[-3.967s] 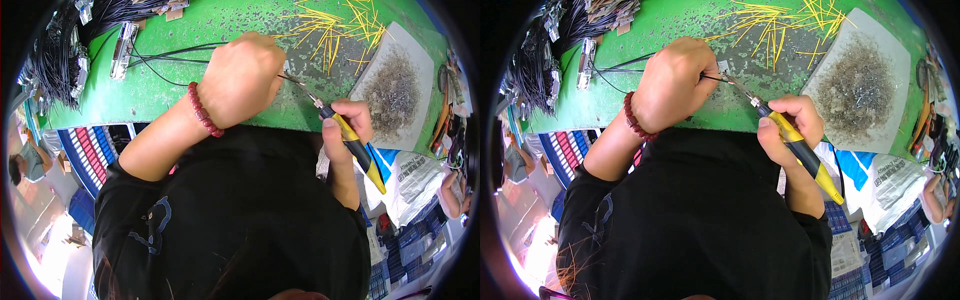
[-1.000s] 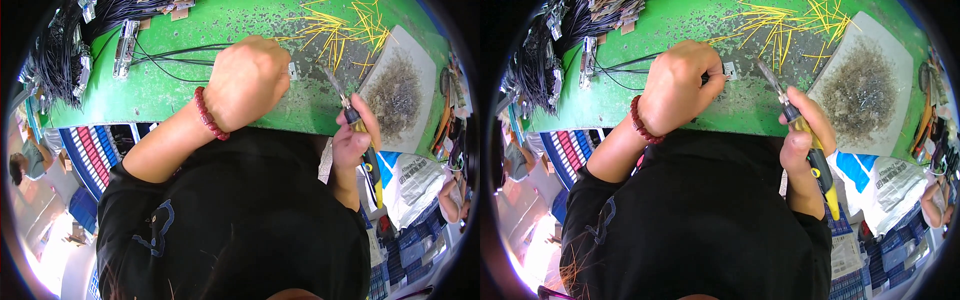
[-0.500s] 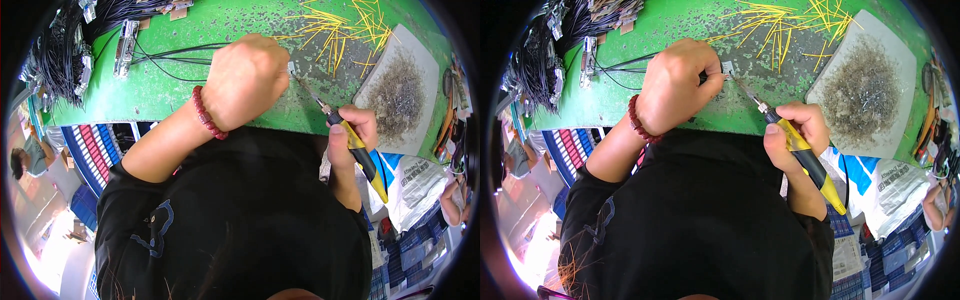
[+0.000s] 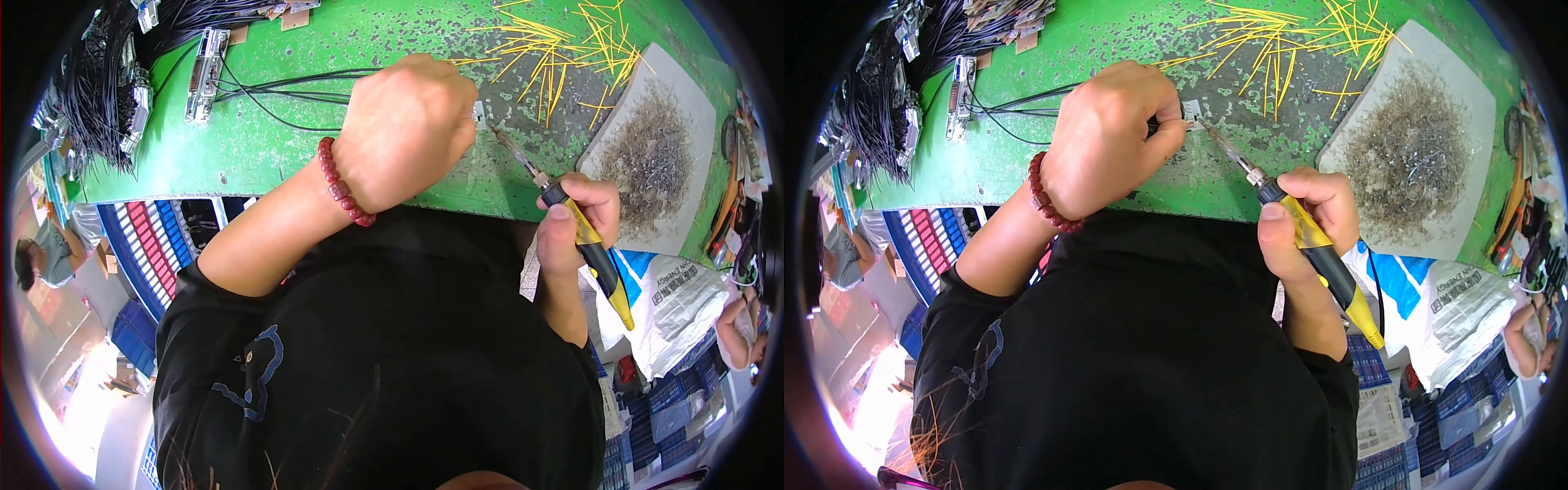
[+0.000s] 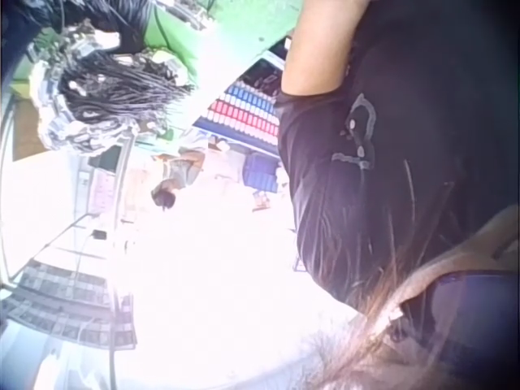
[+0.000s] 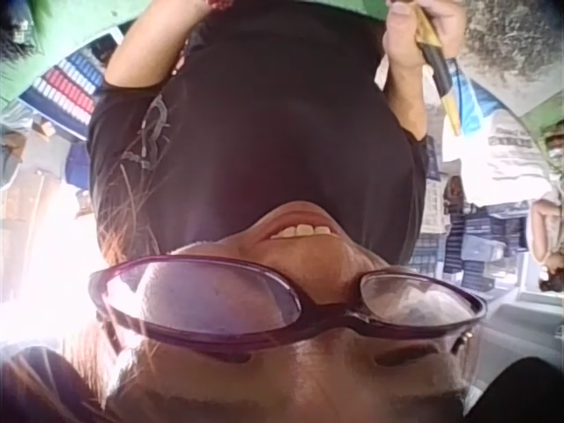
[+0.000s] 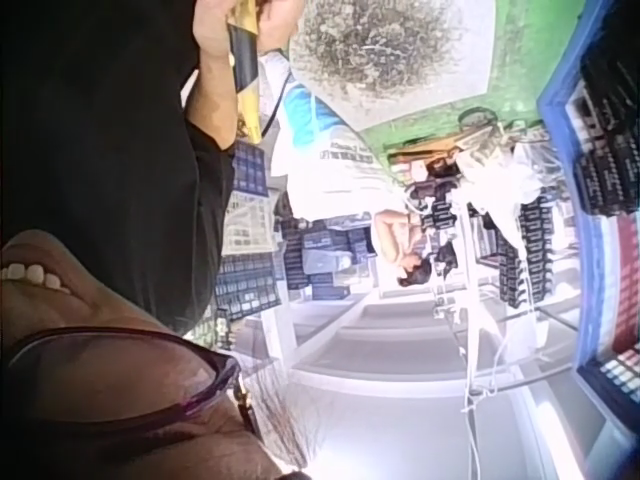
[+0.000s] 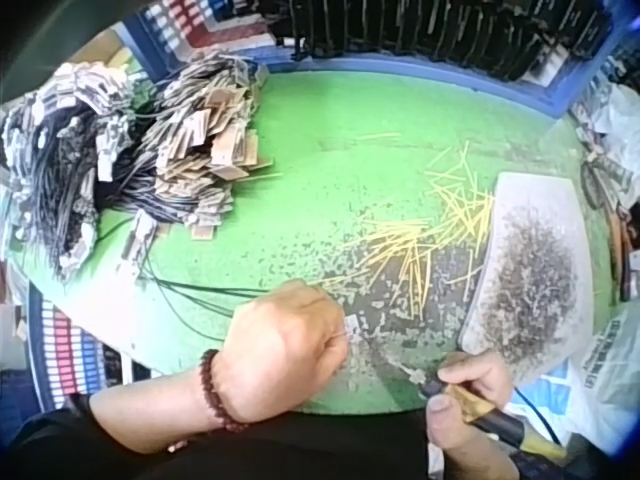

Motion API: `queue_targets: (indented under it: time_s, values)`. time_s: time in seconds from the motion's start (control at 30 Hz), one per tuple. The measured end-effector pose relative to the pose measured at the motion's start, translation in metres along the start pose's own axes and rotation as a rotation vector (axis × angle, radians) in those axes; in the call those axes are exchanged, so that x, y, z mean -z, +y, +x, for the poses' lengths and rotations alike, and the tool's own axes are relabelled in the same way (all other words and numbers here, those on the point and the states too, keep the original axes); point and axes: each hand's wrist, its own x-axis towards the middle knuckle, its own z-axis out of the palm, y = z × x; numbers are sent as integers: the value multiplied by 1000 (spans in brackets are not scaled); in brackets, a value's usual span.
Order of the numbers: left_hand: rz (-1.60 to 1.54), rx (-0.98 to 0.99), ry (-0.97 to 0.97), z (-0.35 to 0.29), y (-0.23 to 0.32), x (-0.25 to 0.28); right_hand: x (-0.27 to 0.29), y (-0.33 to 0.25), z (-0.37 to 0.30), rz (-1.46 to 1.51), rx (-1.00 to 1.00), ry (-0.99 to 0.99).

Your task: Assembling electronic components and wiring into the chassis of a toy car at a factory workbench.

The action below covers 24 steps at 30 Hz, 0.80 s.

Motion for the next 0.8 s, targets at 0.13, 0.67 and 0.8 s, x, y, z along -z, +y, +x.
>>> queue_targets:
  time_s: [0.13, 0.67, 0.8]
  values:
    - [4, 2, -4, 0, 0, 0, -1, -2, 1, -21, -14, -7]
    - [-93, -70, -21, -3, -6, 1, 0, -1, 1, -33, -3, -17]
    - [-50, -61, -31, -2, -3, 2, 0, 0, 0, -52, 1, -20]
